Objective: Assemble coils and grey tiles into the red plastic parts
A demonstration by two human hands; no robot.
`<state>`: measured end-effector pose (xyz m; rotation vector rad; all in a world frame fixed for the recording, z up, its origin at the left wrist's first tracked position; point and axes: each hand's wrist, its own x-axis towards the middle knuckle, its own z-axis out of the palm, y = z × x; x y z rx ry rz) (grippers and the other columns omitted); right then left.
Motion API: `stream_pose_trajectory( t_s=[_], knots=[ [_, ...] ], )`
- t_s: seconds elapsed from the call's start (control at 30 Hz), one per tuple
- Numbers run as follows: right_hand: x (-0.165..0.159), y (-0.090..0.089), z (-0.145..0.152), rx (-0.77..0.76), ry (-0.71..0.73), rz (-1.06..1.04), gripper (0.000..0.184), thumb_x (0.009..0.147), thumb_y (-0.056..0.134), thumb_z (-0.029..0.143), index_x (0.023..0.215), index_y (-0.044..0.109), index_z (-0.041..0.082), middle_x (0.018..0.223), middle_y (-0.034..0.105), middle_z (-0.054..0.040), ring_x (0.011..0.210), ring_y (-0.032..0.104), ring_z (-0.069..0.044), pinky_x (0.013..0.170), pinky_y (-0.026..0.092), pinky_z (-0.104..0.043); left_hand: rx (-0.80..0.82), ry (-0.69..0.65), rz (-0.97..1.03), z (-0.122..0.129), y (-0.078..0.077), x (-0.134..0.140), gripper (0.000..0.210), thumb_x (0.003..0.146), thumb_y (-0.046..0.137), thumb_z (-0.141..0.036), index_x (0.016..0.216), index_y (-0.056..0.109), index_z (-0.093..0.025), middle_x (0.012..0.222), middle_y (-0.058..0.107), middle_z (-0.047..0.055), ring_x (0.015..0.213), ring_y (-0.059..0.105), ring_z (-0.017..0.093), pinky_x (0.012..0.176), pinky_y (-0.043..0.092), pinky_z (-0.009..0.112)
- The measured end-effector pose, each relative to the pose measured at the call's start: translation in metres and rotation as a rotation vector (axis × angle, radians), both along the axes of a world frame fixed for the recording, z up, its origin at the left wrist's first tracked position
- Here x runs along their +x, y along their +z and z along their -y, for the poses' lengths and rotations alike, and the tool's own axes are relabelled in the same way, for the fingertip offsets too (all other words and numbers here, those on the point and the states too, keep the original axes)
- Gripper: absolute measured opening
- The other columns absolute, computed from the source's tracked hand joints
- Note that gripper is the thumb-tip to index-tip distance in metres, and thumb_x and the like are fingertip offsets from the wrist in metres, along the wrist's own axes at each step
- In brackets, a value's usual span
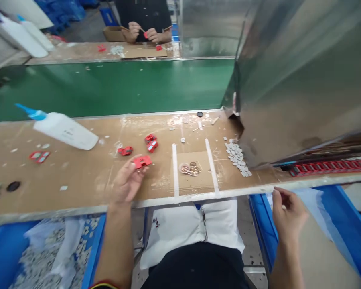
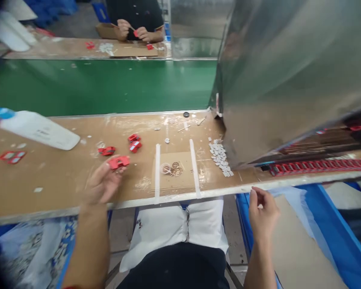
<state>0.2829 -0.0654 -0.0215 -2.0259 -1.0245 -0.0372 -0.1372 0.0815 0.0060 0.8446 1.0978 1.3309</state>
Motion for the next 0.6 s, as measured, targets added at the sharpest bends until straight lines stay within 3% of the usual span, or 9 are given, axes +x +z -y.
stream_pose_trajectory(
  t_s=[0.1, 0.23, 0.3, 0.4, 0.6],
  knots=[
    [-0.026, -0.002, -0.002, -0.022, 0.131, -0.122, 0.036, 0.084, 0.061, 0.052, 0.088, 0.071, 0.017, 0.076, 0.072, -0.0085, 0.063, 0.064, -0.021, 0.065, 0.051, -0.034, -0.062, -0.048, 0.16, 0.011, -0.007, 0.019, 0.053, 0.059, 0.095, -0.03, 0.103, 0.069, -0.016, 0.095, 0.076, 0.005, 0.064, 0.065, 0.008, 0.058, 0.054, 0.016],
    [-0.057, -0.002, -0.022, -0.061, 0.363, -0.2, 0.033, 0.086, 0.063, 0.05, 0.087, 0.072, 0.018, 0.075, 0.074, -0.0072, 0.064, 0.067, -0.02, 0.062, 0.053, -0.031, -0.055, -0.146, 0.236, 0.017, -0.018, 0.041, 0.052, 0.061, 0.095, -0.039, 0.099, 0.066, -0.017, 0.082, 0.074, 0.002, 0.052, 0.061, 0.007, 0.044, 0.047, 0.016],
    [-0.073, 0.0, -0.034, -0.087, 0.491, -0.205, 0.03, 0.087, 0.063, 0.047, 0.087, 0.073, 0.019, 0.075, 0.074, -0.0067, 0.063, 0.067, -0.02, 0.06, 0.053, -0.03, -0.051, -0.166, 0.229, 0.019, -0.023, 0.047, 0.05, 0.061, 0.095, -0.041, 0.095, 0.067, -0.017, 0.079, 0.073, 0.001, 0.056, 0.066, 0.01, 0.05, 0.051, 0.018],
    [-0.096, 0.005, -0.051, -0.085, 0.634, -0.218, 0.025, 0.091, 0.061, 0.041, 0.087, 0.072, 0.02, 0.077, 0.074, -0.006, 0.063, 0.067, -0.018, 0.06, 0.054, -0.029, -0.054, -0.159, 0.227, 0.022, -0.028, 0.052, 0.045, 0.061, 0.096, -0.037, 0.092, 0.07, -0.017, 0.09, 0.075, 0.002, 0.067, 0.072, 0.011, 0.064, 0.058, 0.021],
    [-0.134, 0.005, -0.082, -0.049, 0.826, -0.277, 0.019, 0.094, 0.059, 0.036, 0.097, 0.069, 0.02, 0.078, 0.071, -0.0043, 0.064, 0.063, -0.016, 0.059, 0.053, -0.027, -0.107, -0.213, 0.303, 0.031, -0.04, 0.048, 0.061, 0.067, 0.094, -0.035, 0.121, 0.069, -0.023, 0.108, 0.075, 0.005, 0.075, 0.073, 0.011, 0.071, 0.057, 0.021]
  ],
)
